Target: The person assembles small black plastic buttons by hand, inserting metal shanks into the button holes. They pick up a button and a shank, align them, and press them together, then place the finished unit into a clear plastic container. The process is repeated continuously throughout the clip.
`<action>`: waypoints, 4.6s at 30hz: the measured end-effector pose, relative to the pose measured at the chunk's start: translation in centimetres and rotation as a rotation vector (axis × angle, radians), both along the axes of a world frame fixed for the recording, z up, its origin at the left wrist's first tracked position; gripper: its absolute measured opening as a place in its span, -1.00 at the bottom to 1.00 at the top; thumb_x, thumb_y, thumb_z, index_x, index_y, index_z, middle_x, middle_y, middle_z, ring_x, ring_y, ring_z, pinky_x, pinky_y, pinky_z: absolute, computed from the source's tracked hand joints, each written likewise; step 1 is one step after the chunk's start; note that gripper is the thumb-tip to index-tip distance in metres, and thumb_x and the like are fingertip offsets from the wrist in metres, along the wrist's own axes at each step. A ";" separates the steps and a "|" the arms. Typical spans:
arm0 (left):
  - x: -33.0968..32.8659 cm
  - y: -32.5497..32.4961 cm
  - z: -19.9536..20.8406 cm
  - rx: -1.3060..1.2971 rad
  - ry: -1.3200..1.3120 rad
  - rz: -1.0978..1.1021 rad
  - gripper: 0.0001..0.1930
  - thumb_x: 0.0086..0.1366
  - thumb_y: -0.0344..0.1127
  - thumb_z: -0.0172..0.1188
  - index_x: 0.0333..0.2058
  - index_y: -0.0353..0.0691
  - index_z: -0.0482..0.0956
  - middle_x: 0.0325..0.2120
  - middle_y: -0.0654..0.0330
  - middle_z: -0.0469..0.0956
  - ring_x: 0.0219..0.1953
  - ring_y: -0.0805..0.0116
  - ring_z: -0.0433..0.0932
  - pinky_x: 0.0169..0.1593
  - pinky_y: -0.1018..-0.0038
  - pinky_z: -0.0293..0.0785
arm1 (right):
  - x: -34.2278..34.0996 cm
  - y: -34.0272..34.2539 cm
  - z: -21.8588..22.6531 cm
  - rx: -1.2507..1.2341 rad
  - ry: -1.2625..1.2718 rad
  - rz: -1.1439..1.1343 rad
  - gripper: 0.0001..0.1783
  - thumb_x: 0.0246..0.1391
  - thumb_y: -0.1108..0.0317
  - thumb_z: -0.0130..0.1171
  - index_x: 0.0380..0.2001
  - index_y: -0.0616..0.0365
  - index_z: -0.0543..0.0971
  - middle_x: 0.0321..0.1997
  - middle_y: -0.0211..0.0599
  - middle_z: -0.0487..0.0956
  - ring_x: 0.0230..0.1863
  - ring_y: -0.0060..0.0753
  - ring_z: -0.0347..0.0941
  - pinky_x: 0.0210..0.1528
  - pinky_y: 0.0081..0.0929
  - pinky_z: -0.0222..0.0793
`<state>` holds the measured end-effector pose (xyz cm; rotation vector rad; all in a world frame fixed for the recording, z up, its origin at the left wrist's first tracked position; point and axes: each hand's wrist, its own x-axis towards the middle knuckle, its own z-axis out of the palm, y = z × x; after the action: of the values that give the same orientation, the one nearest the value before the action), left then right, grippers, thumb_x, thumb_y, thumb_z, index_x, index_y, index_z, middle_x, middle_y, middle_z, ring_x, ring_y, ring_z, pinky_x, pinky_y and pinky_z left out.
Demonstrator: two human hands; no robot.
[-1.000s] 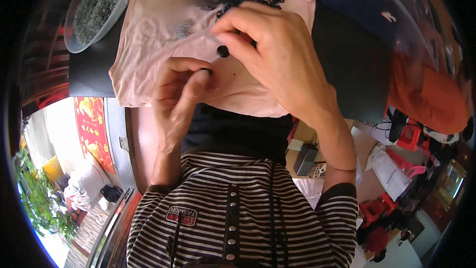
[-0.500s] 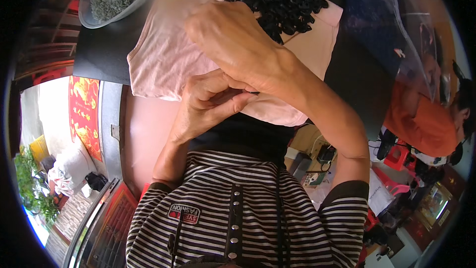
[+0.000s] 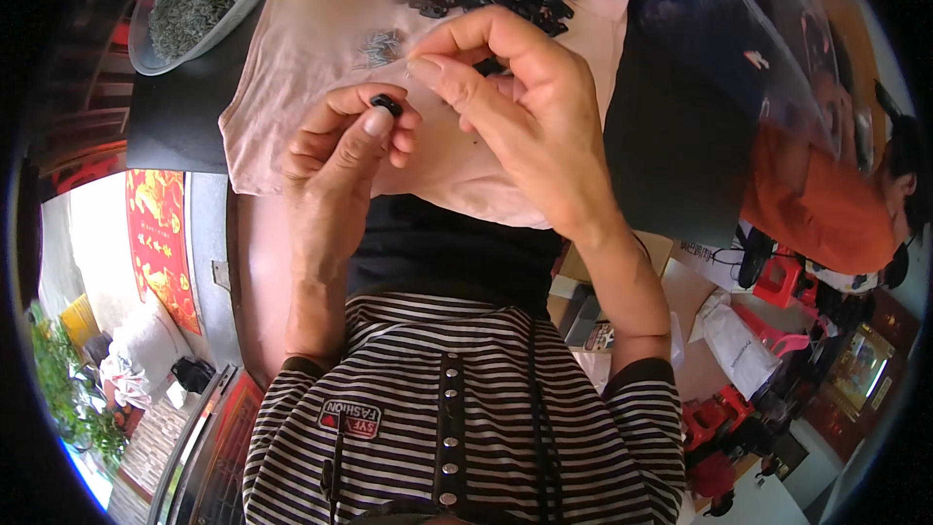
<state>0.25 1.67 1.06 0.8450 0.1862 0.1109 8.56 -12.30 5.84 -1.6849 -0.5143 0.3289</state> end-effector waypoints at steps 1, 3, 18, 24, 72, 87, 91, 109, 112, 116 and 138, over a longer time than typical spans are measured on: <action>0.1 -0.1 0.1 -0.005 -0.002 -0.009 -0.83 0.29 -0.47 0.09 -0.18 -0.42 0.52 -0.32 0.11 0.58 -0.35 0.49 0.53 -0.22 0.60 0.47 | -0.5 -0.4 -0.3 0.103 0.082 -0.018 -0.86 0.10 0.41 0.18 -0.29 0.24 0.56 -0.39 -0.46 0.55 -0.38 -0.72 0.40 -0.40 -0.77 0.30; 0.4 -0.4 0.2 -0.015 -0.006 -0.026 -0.82 0.30 -0.45 0.09 -0.17 -0.42 0.52 -0.32 0.11 0.58 -0.36 0.49 0.53 -0.22 0.60 0.47 | -1.0 -1.0 -0.6 0.184 0.115 0.008 -0.84 0.13 0.43 0.14 -0.25 0.29 0.52 -0.36 -0.37 0.55 -0.36 -0.67 0.43 -0.35 -0.75 0.38; 0.6 -2.1 -0.2 -0.074 -0.007 -0.103 -0.81 0.31 -0.40 0.07 -0.18 -0.42 0.51 -0.34 0.09 0.59 -0.35 0.43 0.56 -0.21 0.58 0.49 | -2.4 -2.0 -2.4 0.416 0.162 -0.052 -0.87 0.16 0.49 0.09 -0.26 0.36 0.49 -0.42 -0.30 0.55 -0.43 -0.61 0.47 -0.32 -0.71 0.45; 0.6 -2.4 -0.3 -0.083 0.003 -0.100 -0.82 0.32 -0.41 0.07 -0.20 -0.41 0.52 -0.38 0.12 0.60 -0.38 0.47 0.55 -0.22 0.61 0.50 | -2.7 -2.1 -2.8 0.338 0.023 -0.096 -0.89 0.14 0.55 0.09 -0.27 0.36 0.49 -0.37 -0.33 0.54 -0.44 -0.64 0.49 -0.36 -0.75 0.44; -3.1 -1.9 0.4 0.151 0.151 -0.138 -0.85 0.20 -0.50 0.20 -0.25 -0.40 0.53 -0.41 0.12 0.60 -0.39 0.46 0.57 -0.33 0.60 0.51 | -0.8 -2.3 -4.1 -0.475 -0.666 -0.085 -0.82 -0.13 0.44 0.28 -0.36 0.14 0.57 -0.40 -0.33 0.50 -0.30 -0.25 0.48 -0.33 -0.38 0.41; 0.8 -2.5 0.7 0.031 0.037 0.015 -0.86 0.27 -0.42 0.15 -0.26 -0.39 0.54 -0.43 0.12 0.60 -0.42 0.48 0.55 -0.31 0.62 0.48 | -1.5 -3.2 -1.6 0.250 0.413 -0.128 -0.78 0.12 0.28 0.19 -0.31 0.25 0.56 -0.53 -0.52 0.48 -0.59 -0.79 0.30 -0.57 -0.80 0.18; 1.2 -2.8 0.5 0.058 0.030 0.012 -0.85 0.26 -0.42 0.15 -0.25 -0.39 0.55 -0.43 0.12 0.60 -0.43 0.48 0.55 -0.29 0.63 0.48 | -1.6 -3.0 -1.8 0.304 0.410 -0.132 -0.78 0.14 0.28 0.18 -0.32 0.25 0.55 -0.52 -0.50 0.50 -0.58 -0.78 0.30 -0.58 -0.80 0.19; 1.4 -3.1 0.2 0.170 0.019 0.107 -0.88 0.25 -0.45 0.17 -0.28 -0.38 0.55 -0.48 0.15 0.59 -0.46 0.50 0.51 -0.30 0.63 0.45 | -1.7 -2.8 -1.8 0.231 0.270 -0.089 -0.83 0.14 0.35 0.16 -0.31 0.27 0.55 -0.51 -0.44 0.55 -0.57 -0.77 0.35 -0.56 -0.81 0.25; 1.3 -2.8 0.1 0.142 0.051 0.096 -0.87 0.24 -0.46 0.17 -0.26 -0.38 0.55 -0.47 0.16 0.58 -0.46 0.51 0.50 -0.30 0.63 0.45 | -1.8 -2.8 -1.7 0.208 0.252 -0.096 -0.82 0.13 0.37 0.17 -0.28 0.29 0.54 -0.46 -0.42 0.56 -0.55 -0.77 0.36 -0.53 -0.80 0.28; 1.5 -3.4 0.1 0.064 0.061 0.080 -0.84 0.23 -0.46 0.19 -0.23 -0.38 0.57 -0.46 0.19 0.58 -0.45 0.51 0.49 -0.28 0.63 0.43 | -2.0 -2.5 -1.7 0.215 0.149 -0.175 -0.81 0.13 0.40 0.16 -0.23 0.30 0.54 -0.38 -0.38 0.56 -0.51 -0.75 0.39 -0.48 -0.80 0.32; 1.7 -4.5 0.2 0.088 0.011 0.028 -0.80 0.25 -0.49 0.14 -0.15 -0.39 0.55 -0.42 0.08 0.61 -0.42 0.42 0.56 -0.24 0.57 0.52 | -1.6 -3.4 -1.6 0.169 -0.208 -0.190 -0.85 0.02 0.63 0.18 -0.29 0.33 0.56 -0.36 -0.30 0.54 -0.39 -0.60 0.52 -0.34 -0.71 0.48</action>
<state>1.98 -2.78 1.26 0.9307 0.2042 0.1414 6.96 -15.66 4.25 -1.5959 -0.5150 -0.0278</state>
